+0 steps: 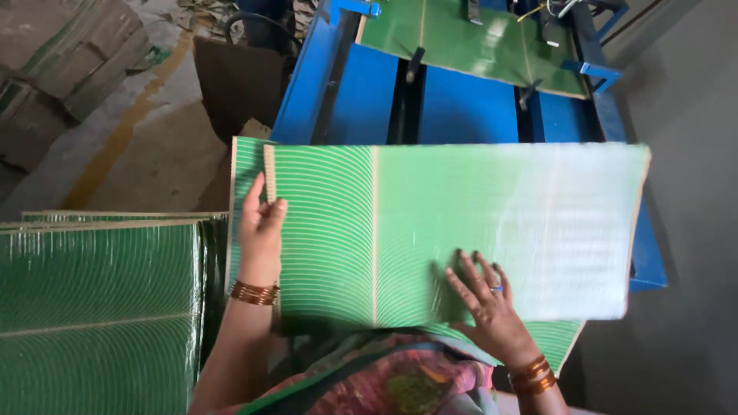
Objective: Stacking and aligning large printed paper sheets with a banana-leaf pattern onto a machine or table.
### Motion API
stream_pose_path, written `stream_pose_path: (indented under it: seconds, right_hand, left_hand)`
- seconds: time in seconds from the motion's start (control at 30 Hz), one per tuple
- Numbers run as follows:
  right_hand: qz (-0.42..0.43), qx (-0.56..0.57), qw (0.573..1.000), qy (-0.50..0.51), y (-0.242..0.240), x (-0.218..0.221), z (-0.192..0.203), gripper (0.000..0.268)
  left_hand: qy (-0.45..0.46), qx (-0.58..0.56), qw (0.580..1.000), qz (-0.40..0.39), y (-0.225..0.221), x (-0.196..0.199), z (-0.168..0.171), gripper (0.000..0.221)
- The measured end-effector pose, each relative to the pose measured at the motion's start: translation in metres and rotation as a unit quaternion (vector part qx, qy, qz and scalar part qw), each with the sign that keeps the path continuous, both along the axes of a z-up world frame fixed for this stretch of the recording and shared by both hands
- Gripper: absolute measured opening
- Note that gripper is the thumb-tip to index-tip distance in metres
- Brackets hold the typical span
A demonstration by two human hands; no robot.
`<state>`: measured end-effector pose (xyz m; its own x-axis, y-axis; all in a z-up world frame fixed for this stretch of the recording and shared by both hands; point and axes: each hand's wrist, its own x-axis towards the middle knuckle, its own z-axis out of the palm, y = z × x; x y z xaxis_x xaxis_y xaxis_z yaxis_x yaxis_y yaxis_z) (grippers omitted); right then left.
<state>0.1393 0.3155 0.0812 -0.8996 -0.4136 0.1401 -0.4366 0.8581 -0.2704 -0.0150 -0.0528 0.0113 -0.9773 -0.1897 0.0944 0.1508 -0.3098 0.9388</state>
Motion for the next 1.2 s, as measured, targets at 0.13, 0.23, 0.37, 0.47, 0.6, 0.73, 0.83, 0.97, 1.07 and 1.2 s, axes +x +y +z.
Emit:
stream_pose_path:
  seconds: [0.13, 0.23, 0.37, 0.47, 0.6, 0.73, 0.83, 0.97, 1.07, 1.2]
  right_hand:
    - [-0.129, 0.235, 0.959, 0.087, 0.021, 0.008, -0.020, 0.085]
    - [-0.137, 0.171, 0.962, 0.164, 0.046, 0.014, -0.026, 0.066]
    - [-0.152, 0.109, 0.953, 0.237, 0.070, 0.029, -0.013, 0.035]
    - [-0.198, 0.139, 0.921, 0.304, 0.086, 0.043, -0.014, 0.018]
    - [-0.223, 0.188, 0.893, 0.343, 0.130, 0.057, -0.032, 0.016]
    - [-0.230, 0.182, 0.897, 0.330, 0.154, 0.068, -0.042, 0.021]
    - [-0.263, 0.141, 0.895, 0.331, 0.112, 0.054, -0.017, 0.022]
    - [-0.267, 0.168, 0.888, 0.335, 0.091, 0.037, 0.002, 0.020]
    - [-0.257, 0.111, 0.900, 0.335, 0.088, 0.022, 0.014, 0.011]
    - [-0.230, 0.124, 0.905, 0.336, 0.084, -0.018, 0.042, 0.018]
  left_hand:
    - [0.022, 0.112, 0.992, -0.057, -0.009, 0.005, 0.012, 0.066]
    - [0.034, 0.105, 0.990, -0.088, 0.003, 0.014, 0.017, 0.063]
    - [0.096, -0.191, 0.976, 0.050, -0.001, 0.023, 0.013, 0.045]
    - [0.143, -0.397, 0.884, 0.203, -0.017, 0.026, 0.010, 0.045]
    - [0.067, -0.407, 0.899, 0.149, -0.013, 0.026, -0.003, 0.051]
    - [0.116, -0.483, 0.852, 0.164, -0.001, 0.024, 0.002, 0.043]
    - [0.130, -0.490, 0.838, 0.200, 0.007, 0.021, 0.014, 0.037]
    - [0.123, -0.448, 0.875, 0.134, 0.013, 0.018, 0.002, 0.033]
    - [0.123, -0.391, 0.912, 0.030, 0.009, 0.017, -0.011, 0.033]
    - [0.065, -0.337, 0.938, -0.044, 0.001, 0.016, -0.017, 0.032]
